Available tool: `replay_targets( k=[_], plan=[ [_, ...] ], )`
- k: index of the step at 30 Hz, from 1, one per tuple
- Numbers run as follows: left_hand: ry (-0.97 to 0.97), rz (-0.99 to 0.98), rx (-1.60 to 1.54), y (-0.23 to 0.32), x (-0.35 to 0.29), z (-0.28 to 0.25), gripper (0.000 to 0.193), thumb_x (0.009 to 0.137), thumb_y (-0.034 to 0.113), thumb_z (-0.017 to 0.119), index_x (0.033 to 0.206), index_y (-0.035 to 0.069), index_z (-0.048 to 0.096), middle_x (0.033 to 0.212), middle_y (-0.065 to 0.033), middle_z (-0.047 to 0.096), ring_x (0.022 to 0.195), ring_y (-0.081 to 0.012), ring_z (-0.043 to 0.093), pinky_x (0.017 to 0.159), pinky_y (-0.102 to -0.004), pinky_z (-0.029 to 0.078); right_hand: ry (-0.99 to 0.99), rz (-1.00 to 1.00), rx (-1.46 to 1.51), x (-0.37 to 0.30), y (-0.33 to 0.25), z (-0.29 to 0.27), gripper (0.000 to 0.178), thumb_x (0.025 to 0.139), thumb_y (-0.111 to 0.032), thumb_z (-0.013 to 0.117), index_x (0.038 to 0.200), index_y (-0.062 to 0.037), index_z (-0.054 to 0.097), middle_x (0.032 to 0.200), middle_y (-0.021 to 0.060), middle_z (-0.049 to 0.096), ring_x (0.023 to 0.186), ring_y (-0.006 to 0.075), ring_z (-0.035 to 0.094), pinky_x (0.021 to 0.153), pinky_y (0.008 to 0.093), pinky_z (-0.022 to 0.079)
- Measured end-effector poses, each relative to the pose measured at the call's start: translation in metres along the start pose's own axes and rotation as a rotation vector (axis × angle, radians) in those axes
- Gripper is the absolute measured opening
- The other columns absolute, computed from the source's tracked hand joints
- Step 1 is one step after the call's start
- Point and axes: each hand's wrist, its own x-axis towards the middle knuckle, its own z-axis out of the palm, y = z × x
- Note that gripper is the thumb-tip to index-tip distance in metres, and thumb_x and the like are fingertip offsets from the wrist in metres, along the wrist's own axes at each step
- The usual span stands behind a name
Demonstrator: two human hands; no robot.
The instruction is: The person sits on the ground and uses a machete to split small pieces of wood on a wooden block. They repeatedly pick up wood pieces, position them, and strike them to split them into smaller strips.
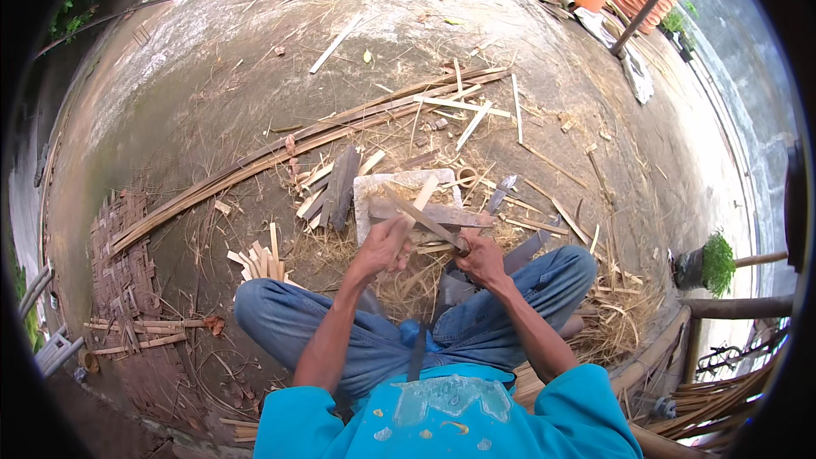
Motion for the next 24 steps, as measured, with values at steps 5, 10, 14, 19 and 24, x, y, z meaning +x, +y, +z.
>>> replay_targets(
  k=[5,10,14,19,24],
  plan=[
    [-0.12,0.036,0.024,0.021,-0.021,0.007,0.045,0.112,0.034,0.045,0.142,0.002,0.054,0.074,0.0001,0.057,0.045,-0.0079,0.057,0.036,-0.0206,0.038,-0.047,0.441,0.272,0.026,0.056,0.021,0.029,0.086,-0.029,0.068,0.097,-0.0029,0.076,0.087,0.0207,0.075,0.08,0.0356,0.073,0.073,0.0449,0.055],
    [-0.057,-0.01,0.038,0.007,-0.009,-0.001,0.046,0.111,0.034,0.047,0.146,0.004,0.052,0.076,0.0003,0.057,0.048,-0.0088,0.059,0.038,-0.0204,0.038,0.089,0.357,0.504,0.023,0.047,0.015,0.032,0.09,-0.032,0.072,0.097,-0.0001,0.074,0.074,0.0097,0.068,0.066,0.0201,0.063,0.061,0.0358,0.048],
    [-0.058,-0.033,0.047,-0.003,0.0,0.006,0.048,0.107,0.033,0.056,0.146,0.005,0.054,0.075,0.0003,0.058,0.051,-0.0092,0.061,0.042,-0.0221,0.043,0.025,0.39,0.879,0.025,-0.021,0.002,0.039,0.092,-0.04,0.078,0.096,-0.0018,0.071,0.066,-0.0024,0.056,0.056,0.0093,0.054,0.052,0.028,0.043],
    [-0.004,0.089,0.257,-0.007,-0.003,0.007,0.05,0.099,0.024,0.072,0.145,0.01,0.059,0.076,-0.0007,0.062,0.055,-0.0103,0.064,0.047,-0.0243,0.048,0.029,0.458,1.201,0.035,-0.029,0.014,0.034,0.092,-0.037,0.08,0.096,-0.0063,0.064,0.068,-0.0026,0.056,0.055,0.0079,0.052,0.051,0.0252,0.044],
    [-0.091,-0.022,0.137,0.006,-0.009,0.008,0.052,0.098,0.022,0.072,0.147,0.011,0.058,0.086,-0.0074,0.073,0.062,-0.0124,0.07,0.051,-0.0254,0.054,0.061,0.438,1.197,0.033,-0.024,0.02,0.032,0.092,-0.033,0.08,0.099,-0.0066,0.063,0.073,-0.002,0.059,0.056,0.0079,0.053,0.051,0.0255,0.044]
  ],
)
